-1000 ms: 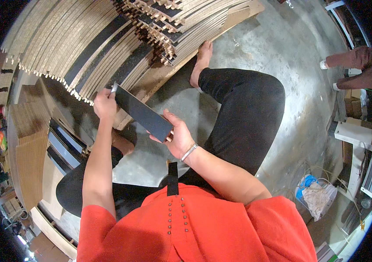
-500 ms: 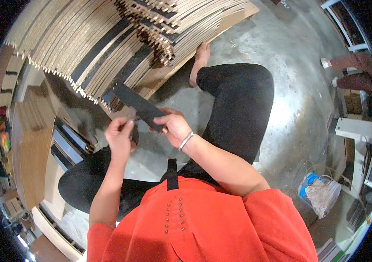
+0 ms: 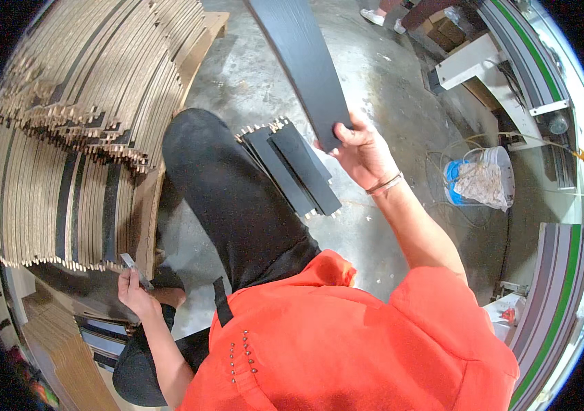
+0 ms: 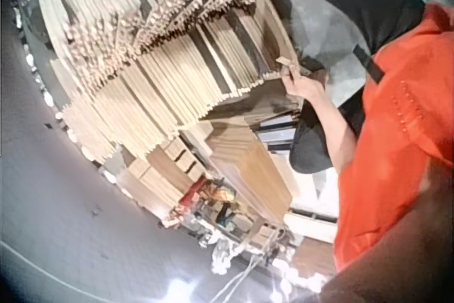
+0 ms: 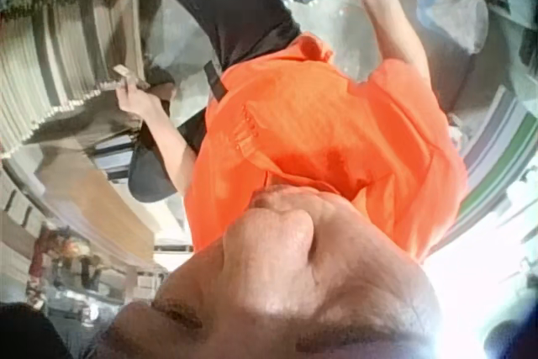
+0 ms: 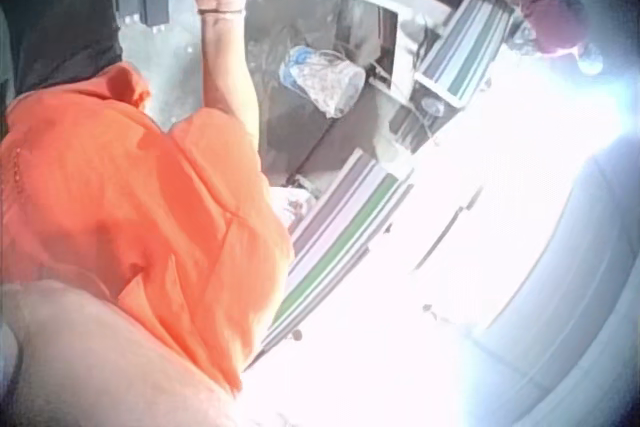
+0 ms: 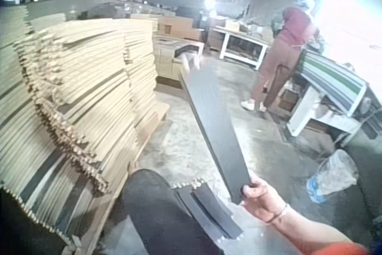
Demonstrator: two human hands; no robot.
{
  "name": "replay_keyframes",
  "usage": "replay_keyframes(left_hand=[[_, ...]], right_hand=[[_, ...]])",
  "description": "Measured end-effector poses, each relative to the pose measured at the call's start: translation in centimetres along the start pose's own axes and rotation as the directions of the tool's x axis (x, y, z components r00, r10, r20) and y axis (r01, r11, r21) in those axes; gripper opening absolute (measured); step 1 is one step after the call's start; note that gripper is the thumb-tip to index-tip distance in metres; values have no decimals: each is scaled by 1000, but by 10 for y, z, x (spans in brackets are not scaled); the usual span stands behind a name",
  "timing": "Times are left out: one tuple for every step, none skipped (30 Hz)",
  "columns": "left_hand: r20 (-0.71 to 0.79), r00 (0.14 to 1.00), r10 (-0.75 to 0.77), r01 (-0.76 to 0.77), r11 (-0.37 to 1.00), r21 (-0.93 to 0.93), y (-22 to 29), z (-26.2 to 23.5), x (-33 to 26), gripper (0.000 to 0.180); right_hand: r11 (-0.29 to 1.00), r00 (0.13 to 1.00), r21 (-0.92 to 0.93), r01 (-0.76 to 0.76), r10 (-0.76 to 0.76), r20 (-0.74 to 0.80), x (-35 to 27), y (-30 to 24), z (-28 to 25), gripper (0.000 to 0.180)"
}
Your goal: The recorder is using a piece of sandpaper to smooth the edges and surfaces of wooden furniture components.
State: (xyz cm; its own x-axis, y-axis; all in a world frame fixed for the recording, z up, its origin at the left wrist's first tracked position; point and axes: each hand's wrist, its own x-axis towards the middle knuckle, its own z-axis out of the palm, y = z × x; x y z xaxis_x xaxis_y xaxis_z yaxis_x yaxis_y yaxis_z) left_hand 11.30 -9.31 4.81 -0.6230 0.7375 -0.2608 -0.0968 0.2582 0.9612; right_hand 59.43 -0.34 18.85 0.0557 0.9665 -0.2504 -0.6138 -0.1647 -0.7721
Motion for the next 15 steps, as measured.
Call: replay_keyframes(left_hand=[[12,1000,3,-3,1000,0,0,5,0,5],[24,1000,17,-17,1000,17,-1,9,0,6],[27,999,34,-35,999,40,1,11,0,6],[22,999,40,-41,998,44,1,9,0,6],[10,999,47,-47,998,45,-1,6,1,3],[7,999,51,-51,998,45,-5,6,2,4],[5,998,55,-55,997,49,-5,7,1,4],[12,998,56,-57,997,49,-5,7,-1,4],[18,998,60,-61,997,51,-4,6,-2,4],[15,998,64,-65,996,55,-6,2,-1,4],[19,999,28,-29,998,60,-12,-5,2,3],[23,1000,-10,9,998,64,-13,-6,3,2],[23,1000,-8,7,998,62,-15,-6,4,2],[16,1000,-7,6,996,86,-15,-7,2,2],[15,1000,-8,6,994,105,-15,-4,0,2]], right_hand=[[1000,1000,2,10,-10,-7,-3,6,-31,34],[999,988,-18,-41,38,-148,-7,18,-72,31],[995,956,-23,-101,91,-280,-7,35,-103,28],[987,918,-25,-156,136,-372,-10,55,-120,27],[976,871,-24,-214,180,-456,-17,76,-132,26],[968,832,-16,-251,208,-514,-24,92,-145,29],[958,788,-3,-288,236,-569,-32,107,-156,31],[953,789,9,-302,255,-559,-38,118,-166,30],[948,791,22,-317,277,-546,-43,128,-172,29],[951,751,51,-304,273,-601,-45,138,-177,24],[951,752,54,-304,274,-599,-46,147,-185,24],[936,770,-71,-345,239,-592,-45,153,-192,23],[904,789,-196,-379,205,-579,-44,157,-199,23],[778,750,-382,-499,166,-640,-41,156,-188,19],[777,753,-386,-498,166,-637,-40,150,-176,19]])
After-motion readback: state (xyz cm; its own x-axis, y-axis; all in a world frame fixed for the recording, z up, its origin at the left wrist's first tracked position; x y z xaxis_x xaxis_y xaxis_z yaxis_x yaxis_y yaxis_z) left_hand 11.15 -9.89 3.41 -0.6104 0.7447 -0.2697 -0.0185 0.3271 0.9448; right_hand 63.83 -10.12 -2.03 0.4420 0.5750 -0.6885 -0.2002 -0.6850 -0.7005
